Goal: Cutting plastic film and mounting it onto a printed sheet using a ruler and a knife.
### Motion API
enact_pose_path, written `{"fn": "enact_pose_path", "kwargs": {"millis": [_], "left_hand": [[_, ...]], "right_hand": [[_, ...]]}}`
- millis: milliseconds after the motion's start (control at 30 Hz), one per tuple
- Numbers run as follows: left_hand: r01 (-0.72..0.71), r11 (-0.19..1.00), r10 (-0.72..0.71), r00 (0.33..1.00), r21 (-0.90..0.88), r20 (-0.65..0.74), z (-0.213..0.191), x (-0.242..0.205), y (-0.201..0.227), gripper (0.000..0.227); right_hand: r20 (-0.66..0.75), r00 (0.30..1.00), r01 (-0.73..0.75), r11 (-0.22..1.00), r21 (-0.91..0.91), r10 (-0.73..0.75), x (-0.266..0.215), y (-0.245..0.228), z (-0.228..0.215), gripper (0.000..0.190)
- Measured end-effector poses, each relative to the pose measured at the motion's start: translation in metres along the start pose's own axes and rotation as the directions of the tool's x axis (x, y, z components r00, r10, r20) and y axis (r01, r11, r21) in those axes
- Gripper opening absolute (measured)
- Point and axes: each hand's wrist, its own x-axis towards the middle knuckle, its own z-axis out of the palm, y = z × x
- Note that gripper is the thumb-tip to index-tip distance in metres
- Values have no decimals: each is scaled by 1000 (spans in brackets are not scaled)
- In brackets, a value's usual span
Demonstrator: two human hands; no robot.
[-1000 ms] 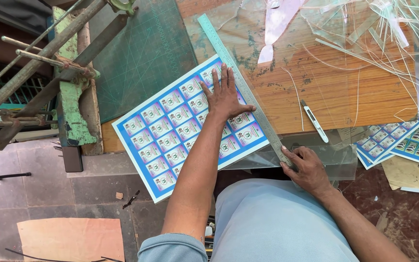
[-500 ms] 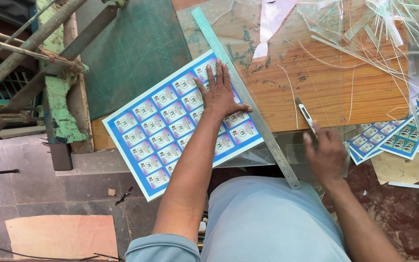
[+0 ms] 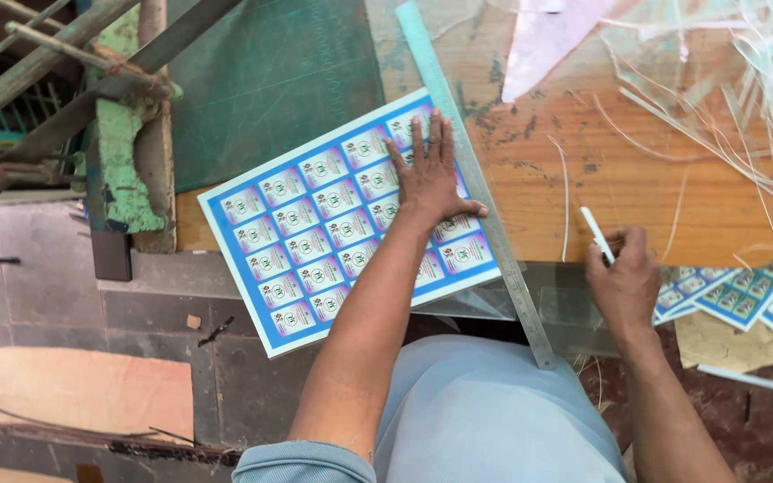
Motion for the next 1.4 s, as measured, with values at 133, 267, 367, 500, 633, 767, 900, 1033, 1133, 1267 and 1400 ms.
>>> {"fn": "enact_pose_path", "kwargs": {"millis": [133,267,367,500,633,767,900,1033,1133,1267,1400], "left_hand": [[7,1000,-7,1000,-2,19,-6,-1,0,170],[2,1000,-2,999,-21,33,-9,-3,2,170],[-2,1000,3,1000,-19,21,-12,-2,1,169],[3,999,-1,999,-35,54,-21,-5,2,167],[8,998,-6,999,-57,44,-17,-6,1,166],[1,999,0,1000,-50,24,-19,-6,0,166],[-8,1000,8,1000,-28,16,-15,-6,2,167],[-3,1000,4,999,-29,44,-18,-1,1,167],[-5,999,8,996,-37,91,-14,-2,2,168],[-7,1000,8,998,-15,66,-19,-3,3,167],[-16,1000,17,998,-17,59,-17,-2,3,166]], "right_hand": [[54,998,-20,987,160,11,34,-42,2,41],[135,958,248,968,41,-251,81,-110,32,50],[87,924,370,928,33,-371,117,-144,69,49],[20,892,452,891,-32,-452,153,-170,105,49],[110,890,453,886,-93,-443,158,-177,110,47],[23,832,555,827,-92,-555,160,-179,111,57],[128,855,516,850,-106,-503,159,-189,100,59],[100,832,555,819,-144,-546,161,-190,99,55],[158,825,560,821,-109,-542,157,-183,101,54],[53,775,630,763,-143,-630,155,-177,101,49],[106,780,625,763,-161,-617,153,-184,93,47]]}}
